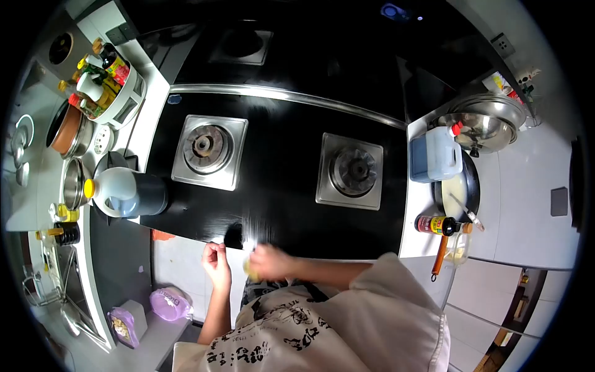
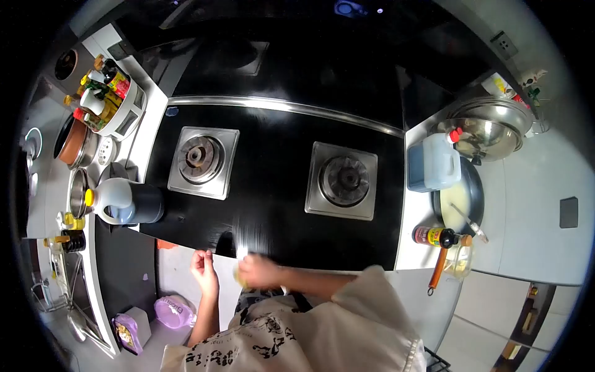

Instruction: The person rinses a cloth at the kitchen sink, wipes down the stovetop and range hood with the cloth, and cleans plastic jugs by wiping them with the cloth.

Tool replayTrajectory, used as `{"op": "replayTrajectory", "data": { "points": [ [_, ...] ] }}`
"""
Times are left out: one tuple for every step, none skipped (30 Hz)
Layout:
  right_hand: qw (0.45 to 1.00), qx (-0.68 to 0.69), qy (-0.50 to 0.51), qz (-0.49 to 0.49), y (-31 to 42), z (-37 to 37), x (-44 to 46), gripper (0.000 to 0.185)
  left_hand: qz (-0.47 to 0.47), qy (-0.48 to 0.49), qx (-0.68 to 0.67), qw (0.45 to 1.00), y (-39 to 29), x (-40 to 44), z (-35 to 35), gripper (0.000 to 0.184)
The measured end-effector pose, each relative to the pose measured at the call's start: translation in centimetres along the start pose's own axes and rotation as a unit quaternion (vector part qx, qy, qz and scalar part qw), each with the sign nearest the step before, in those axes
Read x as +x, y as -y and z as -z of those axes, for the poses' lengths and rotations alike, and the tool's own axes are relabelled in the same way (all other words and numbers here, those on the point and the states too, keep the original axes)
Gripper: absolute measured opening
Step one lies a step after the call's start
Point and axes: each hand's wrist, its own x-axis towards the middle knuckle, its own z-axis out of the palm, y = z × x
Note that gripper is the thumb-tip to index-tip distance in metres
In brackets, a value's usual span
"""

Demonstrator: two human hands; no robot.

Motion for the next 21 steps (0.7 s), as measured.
{"op": "replayTrajectory", "data": {
  "points": [
    [0.992,0.126,-0.02,-0.001,1.5,0.4,-1.4,0.02,-0.006,-0.002,-0.002,1.0,0.1,-0.1,0.2,0.024],
    [0.984,0.157,-0.036,-0.075,1.2,1.9,-1.7,0.022,0.001,-0.003,-0.008,1.0,0.0,-0.3,0.4,0.024],
    [0.97,0.186,-0.051,-0.146,0.0,4.3,-1.4,0.025,0.0,-0.003,-0.003,1.0,0.1,-0.5,0.6,0.024],
    [0.945,0.184,-0.194,-0.188,-1.4,8.7,-0.2,0.02,-0.001,-0.003,0.002,1.0,0.4,-0.6,0.8,0.024],
    [0.923,0.114,-0.29,-0.224,-3.9,12.1,0.0,0.022,-0.001,-0.001,0.005,1.0,0.6,-0.8,0.8,0.024],
    [0.906,0.006,-0.37,-0.204,-6.9,15.3,0.1,0.022,-0.008,-0.006,0.002,1.0,0.9,-0.6,0.7,0.024],
    [0.876,-0.072,-0.441,-0.181,-10.6,18.2,-0.5,0.021,-0.014,-0.01,-0.002,1.0,1.4,-0.5,0.5,0.024],
    [0.845,-0.12,-0.461,-0.242,-12.2,21.7,-0.7,0.02,-0.018,-0.016,-0.006,1.0,1.7,-0.5,0.2,0.025],
    [0.819,-0.168,-0.48,-0.265,-15.0,24.2,-1.2,0.02,-0.013,-0.014,-0.008,1.0,1.8,-0.5,0.0,0.025],
    [0.799,-0.216,-0.511,-0.231,-17.6,26.7,-1.3,0.021,-0.007,-0.012,-0.009,1.0,1.8,-0.4,-0.3,0.025],
    [0.778,-0.24,-0.527,-0.246,-20.0,28.5,-1.4,0.021,-0.002,-0.01,-0.009,1.0,1.7,-0.3,-0.4,0.025],
    [0.752,-0.275,-0.54,-0.261,-22.4,29.7,-1.2,0.021,0.001,-0.008,0.003,1.0,1.8,-0.2,-0.5,0.025],
    [0.734,-0.299,-0.54,-0.284,-24.1,30.8,-0.7,0.025,0.006,-0.005,0.016,1.0,1.8,-0.2,-0.4,0.025],
    [0.732,-0.306,-0.539,-0.283,-25.9,31.3,0.0,0.028,0.011,-0.002,0.029,1.0,1.9,-0.4,-0.3,0.025],
    [0.729,-0.314,-0.539,-0.281,-27.3,31.3,0.5,0.032,0.011,-0.007,0.023,1.0,2.3,-0.4,-0.3,0.025],
    [0.711,-0.338,-0.543,-0.292,-28.3,30.9,0.7,0.033,0.011,-0.011,0.018,1.0,2.6,-0.4,-0.2,0.025],
    [0.691,-0.362,-0.548,-0.303,-28.9,30.4,1.1,0.034,0.01,-0.016,0.013,1.0,2.8,-0.2,0.0,0.025],
    [0.671,-0.385,-0.551,-0.314,-29.4,29.9,1.6,0.036,0.028,-0.027,0.006,0.999,2.9,-0.2,0.3,0.024],
    [0.674,-0.353,-0.56,-0.329,-29.8,29.3,1.8,0.036,0.026,-0.03,0.009,0.999,3.1,-0.1,0.6,0.024],
    [0.675,-0.322,-0.567,-0.345,-30.0,28.6,2.1,0.035,0.026,-0.033,0.012,0.999,3.2,-0.1,0.9,0.024],
    [0.675,-0.292,-0.575,-0.359,-30.0,28.1,2.4,0.035,0.024,-0.035,0.013,0.999,3.2,0.0,0.9,0.024]
  ]
}}
